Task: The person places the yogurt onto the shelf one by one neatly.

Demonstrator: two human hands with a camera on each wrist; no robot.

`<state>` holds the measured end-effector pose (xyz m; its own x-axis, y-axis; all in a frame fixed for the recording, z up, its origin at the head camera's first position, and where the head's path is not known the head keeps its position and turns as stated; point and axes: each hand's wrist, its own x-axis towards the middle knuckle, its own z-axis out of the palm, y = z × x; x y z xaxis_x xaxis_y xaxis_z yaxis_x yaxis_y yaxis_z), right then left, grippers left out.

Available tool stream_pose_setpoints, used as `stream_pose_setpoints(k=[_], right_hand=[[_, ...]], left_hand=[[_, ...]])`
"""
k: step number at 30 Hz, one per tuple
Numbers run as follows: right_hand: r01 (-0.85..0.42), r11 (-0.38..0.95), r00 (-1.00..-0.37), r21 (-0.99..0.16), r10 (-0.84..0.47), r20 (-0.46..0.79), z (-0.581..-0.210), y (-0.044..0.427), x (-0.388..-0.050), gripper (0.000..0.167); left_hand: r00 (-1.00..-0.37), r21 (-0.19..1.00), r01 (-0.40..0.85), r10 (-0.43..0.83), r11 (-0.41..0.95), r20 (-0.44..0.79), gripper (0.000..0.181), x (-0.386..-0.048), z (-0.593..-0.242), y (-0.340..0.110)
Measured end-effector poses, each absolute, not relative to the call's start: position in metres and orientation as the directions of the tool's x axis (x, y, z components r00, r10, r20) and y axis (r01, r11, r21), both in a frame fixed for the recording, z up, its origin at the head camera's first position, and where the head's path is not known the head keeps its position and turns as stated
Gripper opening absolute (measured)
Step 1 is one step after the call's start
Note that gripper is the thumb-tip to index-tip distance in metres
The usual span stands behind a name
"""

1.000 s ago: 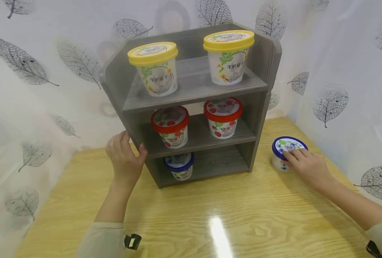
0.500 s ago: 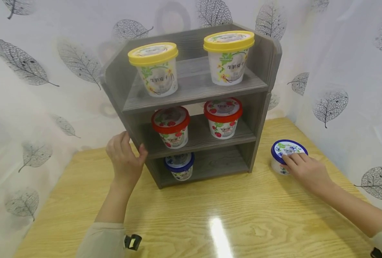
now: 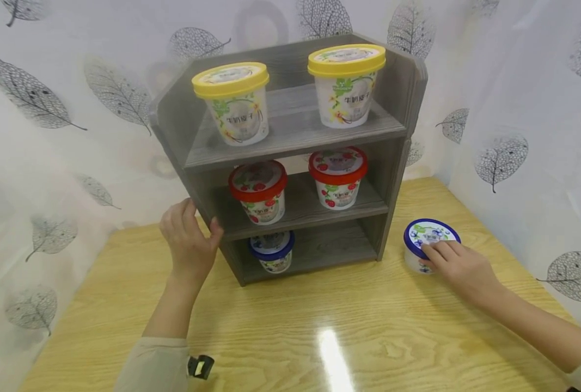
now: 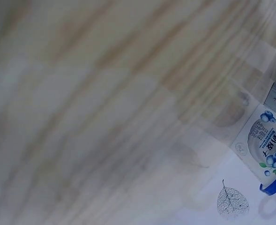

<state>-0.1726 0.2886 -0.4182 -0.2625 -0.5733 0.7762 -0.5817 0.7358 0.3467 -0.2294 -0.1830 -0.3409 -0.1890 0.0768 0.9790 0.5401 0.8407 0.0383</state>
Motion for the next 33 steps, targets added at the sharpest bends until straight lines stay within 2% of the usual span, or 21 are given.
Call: stream_pose_setpoints(k=[19,33], right_hand=[[-0.602,0.727,-0.248,0.33,-0.563,0.789,-0.419,0.277,-0.165,0.043],[-0.651,0.685,-0.183,0.326,-0.559,0.809,-0.419,0.27,-0.163,0.043]], left_hand=[[-0.183,0.038,0.546,0.074,0.837,0.98,0.039,-0.23,-0.341,-0.183],[-0.172,0.028,0.534,0.077,0.845,0.982,0.039,-0.23,-0.341,-0.183]])
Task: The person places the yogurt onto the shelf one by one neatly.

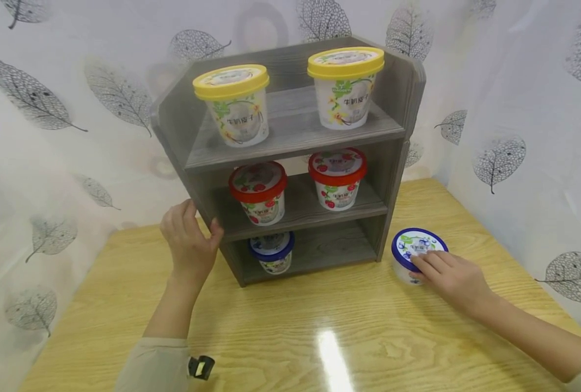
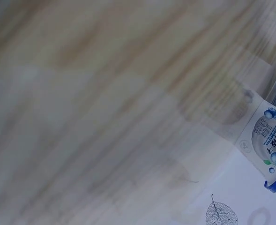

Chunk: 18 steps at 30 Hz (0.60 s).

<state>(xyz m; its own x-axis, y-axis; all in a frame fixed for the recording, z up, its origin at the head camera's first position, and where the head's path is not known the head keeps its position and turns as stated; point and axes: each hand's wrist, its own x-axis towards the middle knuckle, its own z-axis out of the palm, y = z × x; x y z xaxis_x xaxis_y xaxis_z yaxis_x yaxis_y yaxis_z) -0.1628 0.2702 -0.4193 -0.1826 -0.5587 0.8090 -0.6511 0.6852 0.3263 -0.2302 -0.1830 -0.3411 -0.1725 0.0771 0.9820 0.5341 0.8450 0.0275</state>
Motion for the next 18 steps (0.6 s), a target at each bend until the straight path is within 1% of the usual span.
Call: stream_pose_setpoints(k=[11,18], right_hand=[[-0.683,0.651,-0.125,0.33,-0.549,0.826,-0.418,0.256,-0.162,0.042],[-0.691,0.642,-0.135,0.331,-0.565,0.814,-0.416,0.251,-0.157,0.042]], left_hand=[[-0.165,0.022,0.526,0.077,0.85,0.983,0.039,-0.231,-0.341,-0.183],[-0.163,0.021,0.526,0.077,0.85,0.984,0.039,-0.231,-0.341,-0.184]])
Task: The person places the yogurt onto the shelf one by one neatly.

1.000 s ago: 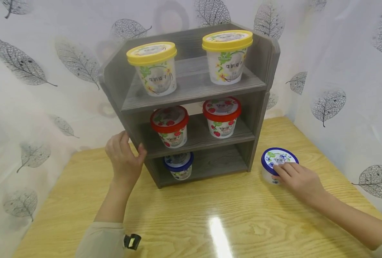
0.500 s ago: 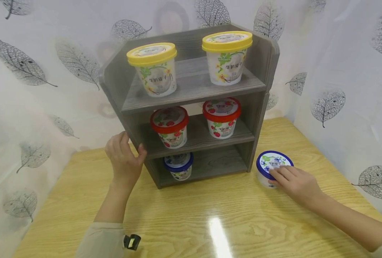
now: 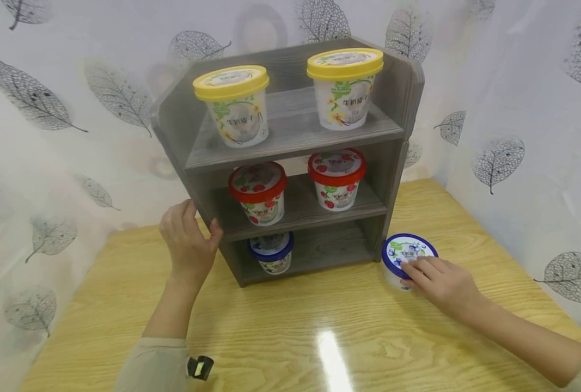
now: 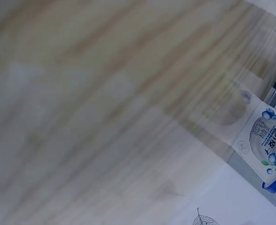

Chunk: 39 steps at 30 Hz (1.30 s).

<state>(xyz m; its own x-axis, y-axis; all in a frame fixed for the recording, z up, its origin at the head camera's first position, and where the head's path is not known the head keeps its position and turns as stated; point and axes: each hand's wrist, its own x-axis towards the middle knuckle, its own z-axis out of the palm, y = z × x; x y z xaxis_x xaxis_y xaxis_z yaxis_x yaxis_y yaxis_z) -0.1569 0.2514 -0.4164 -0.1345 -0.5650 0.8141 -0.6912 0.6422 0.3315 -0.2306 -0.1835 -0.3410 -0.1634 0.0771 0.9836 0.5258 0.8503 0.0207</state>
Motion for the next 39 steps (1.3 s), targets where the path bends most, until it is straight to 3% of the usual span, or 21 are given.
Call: stream_pose_setpoints(k=[25,39], right_hand=[[-0.786,0.552,-0.144,0.28,-0.603,0.784,-0.414,0.231,-0.144,0.04],[-0.834,0.451,-0.044,0.319,-0.63,0.775,-0.408,0.214,-0.145,0.034]], left_hand=[[-0.157,0.0,0.52,0.095,0.854,0.983,0.039,-0.23,-0.342,-0.187],[-0.158,0.002,0.522,0.094,0.853,0.983,0.039,-0.232,-0.342,-0.185]])
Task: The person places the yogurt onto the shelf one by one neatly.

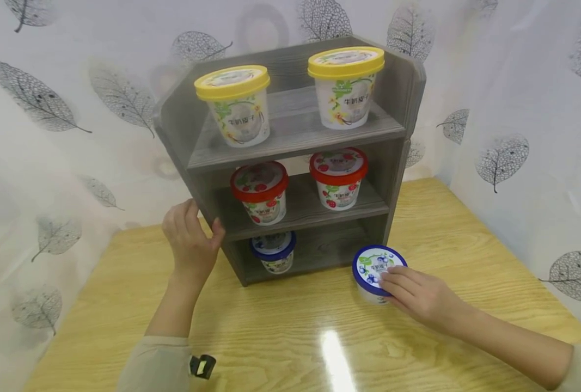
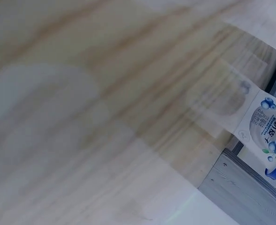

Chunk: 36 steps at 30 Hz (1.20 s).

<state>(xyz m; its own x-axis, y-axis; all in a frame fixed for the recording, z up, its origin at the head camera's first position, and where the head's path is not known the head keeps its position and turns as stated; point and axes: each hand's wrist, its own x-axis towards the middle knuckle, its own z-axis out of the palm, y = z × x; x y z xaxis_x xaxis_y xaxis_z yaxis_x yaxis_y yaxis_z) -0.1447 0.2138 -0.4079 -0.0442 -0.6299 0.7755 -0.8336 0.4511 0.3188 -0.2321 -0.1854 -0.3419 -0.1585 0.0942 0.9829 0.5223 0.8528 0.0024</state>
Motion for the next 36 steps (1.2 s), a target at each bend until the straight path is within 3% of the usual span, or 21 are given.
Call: stream_pose_setpoints(k=[12,26,36], right_hand=[[-0.876,0.333,0.022,0.349,-0.695,0.718,-0.397,0.202,-0.151,0.033],[-0.822,0.319,0.124,0.471,-0.708,0.695,-0.39,0.191,-0.151,0.03],[-0.808,0.31,0.157,0.501,-0.707,0.69,-0.388,0.186,-0.152,0.028]], left_hand=[[-0.163,0.01,0.527,0.089,0.85,0.982,0.04,-0.231,-0.343,-0.186],[-0.162,0.006,0.529,0.093,0.849,0.982,0.04,-0.231,-0.341,-0.186],[-0.157,0.007,0.531,0.09,0.847,0.984,0.04,-0.231,-0.34,-0.185]])
